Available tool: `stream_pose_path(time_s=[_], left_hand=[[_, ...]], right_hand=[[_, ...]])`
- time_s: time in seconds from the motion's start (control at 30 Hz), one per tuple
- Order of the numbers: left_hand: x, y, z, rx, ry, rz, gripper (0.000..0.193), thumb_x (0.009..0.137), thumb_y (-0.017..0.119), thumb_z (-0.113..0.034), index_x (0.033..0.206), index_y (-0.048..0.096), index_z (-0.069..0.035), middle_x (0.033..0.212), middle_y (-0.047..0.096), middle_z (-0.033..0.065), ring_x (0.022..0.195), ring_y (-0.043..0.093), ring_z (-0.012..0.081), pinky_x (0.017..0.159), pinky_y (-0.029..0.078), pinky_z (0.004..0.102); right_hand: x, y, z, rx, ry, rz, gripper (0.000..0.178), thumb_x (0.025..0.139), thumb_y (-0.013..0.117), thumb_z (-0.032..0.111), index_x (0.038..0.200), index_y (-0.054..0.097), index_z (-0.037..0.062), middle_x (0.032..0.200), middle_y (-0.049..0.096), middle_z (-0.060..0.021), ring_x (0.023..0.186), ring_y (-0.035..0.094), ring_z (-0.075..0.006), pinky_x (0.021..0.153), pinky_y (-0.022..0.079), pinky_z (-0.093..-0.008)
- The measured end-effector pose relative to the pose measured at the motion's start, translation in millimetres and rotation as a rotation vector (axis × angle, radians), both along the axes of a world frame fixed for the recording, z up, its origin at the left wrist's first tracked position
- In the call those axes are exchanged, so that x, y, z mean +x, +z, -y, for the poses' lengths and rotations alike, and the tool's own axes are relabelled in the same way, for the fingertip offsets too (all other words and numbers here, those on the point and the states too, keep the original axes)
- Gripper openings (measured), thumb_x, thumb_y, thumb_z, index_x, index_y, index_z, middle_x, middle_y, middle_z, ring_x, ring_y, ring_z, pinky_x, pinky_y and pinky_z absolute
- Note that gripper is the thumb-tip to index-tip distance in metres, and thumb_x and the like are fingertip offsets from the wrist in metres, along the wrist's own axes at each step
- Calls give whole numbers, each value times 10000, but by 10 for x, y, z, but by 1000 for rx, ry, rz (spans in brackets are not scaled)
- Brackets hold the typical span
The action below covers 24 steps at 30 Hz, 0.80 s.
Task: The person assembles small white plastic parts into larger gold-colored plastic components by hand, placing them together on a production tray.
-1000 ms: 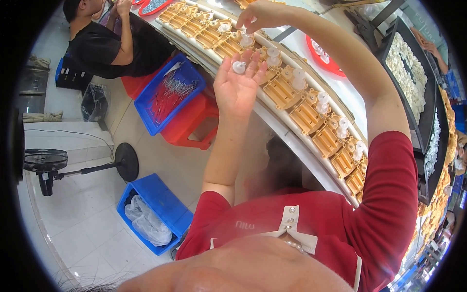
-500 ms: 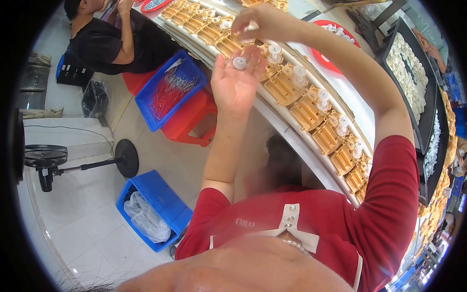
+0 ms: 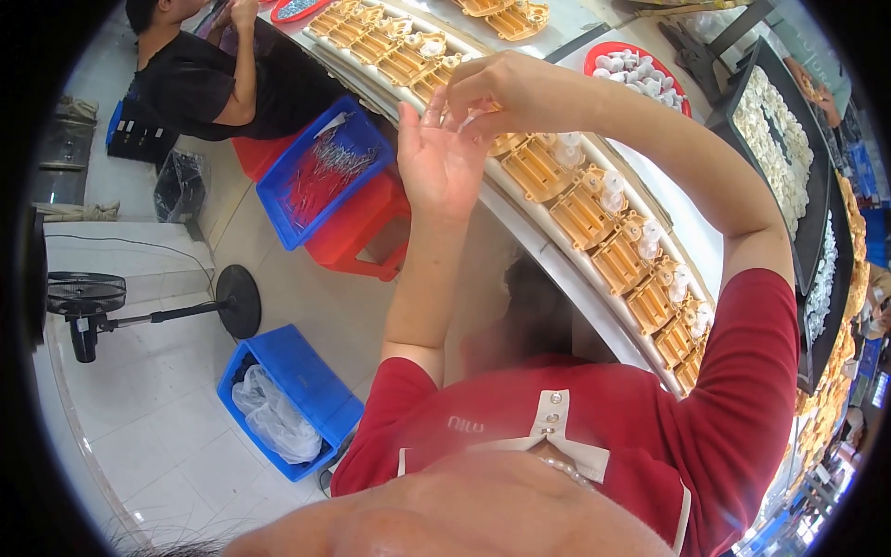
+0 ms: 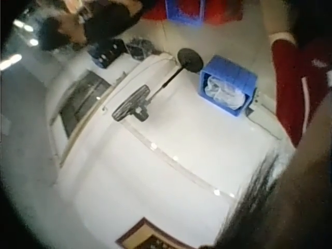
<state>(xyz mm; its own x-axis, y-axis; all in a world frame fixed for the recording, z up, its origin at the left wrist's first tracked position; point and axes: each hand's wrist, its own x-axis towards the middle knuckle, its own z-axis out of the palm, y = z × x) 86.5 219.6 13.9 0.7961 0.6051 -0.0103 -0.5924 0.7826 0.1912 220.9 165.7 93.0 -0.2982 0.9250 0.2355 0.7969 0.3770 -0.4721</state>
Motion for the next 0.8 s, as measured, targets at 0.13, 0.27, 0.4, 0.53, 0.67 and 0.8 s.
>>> stream_pose_path(time_s=[0.13,0.27,0.4,0.53,0.67,0.8], left_hand=[[-22,60,58,214,76,-146,695,924,374,-502,1388,83,-75,1249,364,156,1067,471,278,873,414,414],[-31,117,69,423,187,-176,814,907,366,-559,1432,-116,-166,1400,177,144,1181,388,296,948,360,437],[-48,184,65,470,225,-168,817,898,363,-579,1433,-110,-181,1451,66,130,1233,335,316,999,306,442],[-67,113,-29,463,283,-186,735,908,373,-548,1433,52,-147,1428,159,140,1231,337,313,1000,304,425],[-129,-21,-207,845,532,-560,512,928,472,-363,1319,389,-43,1288,424,149,1160,400,292,979,309,424],[-36,-224,-444,1180,811,-944,370,850,588,-231,1176,542,-62,1144,534,94,1052,453,261,902,348,406]], right_hand=[[-44,83,5,-106,-40,39,123,743,666,51,824,591,-4,813,585,-87,727,596,-205,653,486,-305],[53,75,-35,-137,-32,108,151,727,683,53,785,557,-6,780,583,-79,659,566,-193,629,470,-301],[116,104,-98,-308,-67,92,151,726,684,41,799,556,5,762,588,-70,684,569,-179,651,478,-291],[208,91,-171,-164,-104,-70,201,744,681,37,931,605,29,819,626,-46,755,590,-155,723,494,-265],[607,1,-538,-170,-229,-68,311,786,657,159,1076,615,55,974,638,-92,876,603,-202,792,487,-312],[907,-284,-965,-211,-441,83,297,792,612,170,1053,620,29,1013,633,-135,909,602,-239,799,475,-325]])
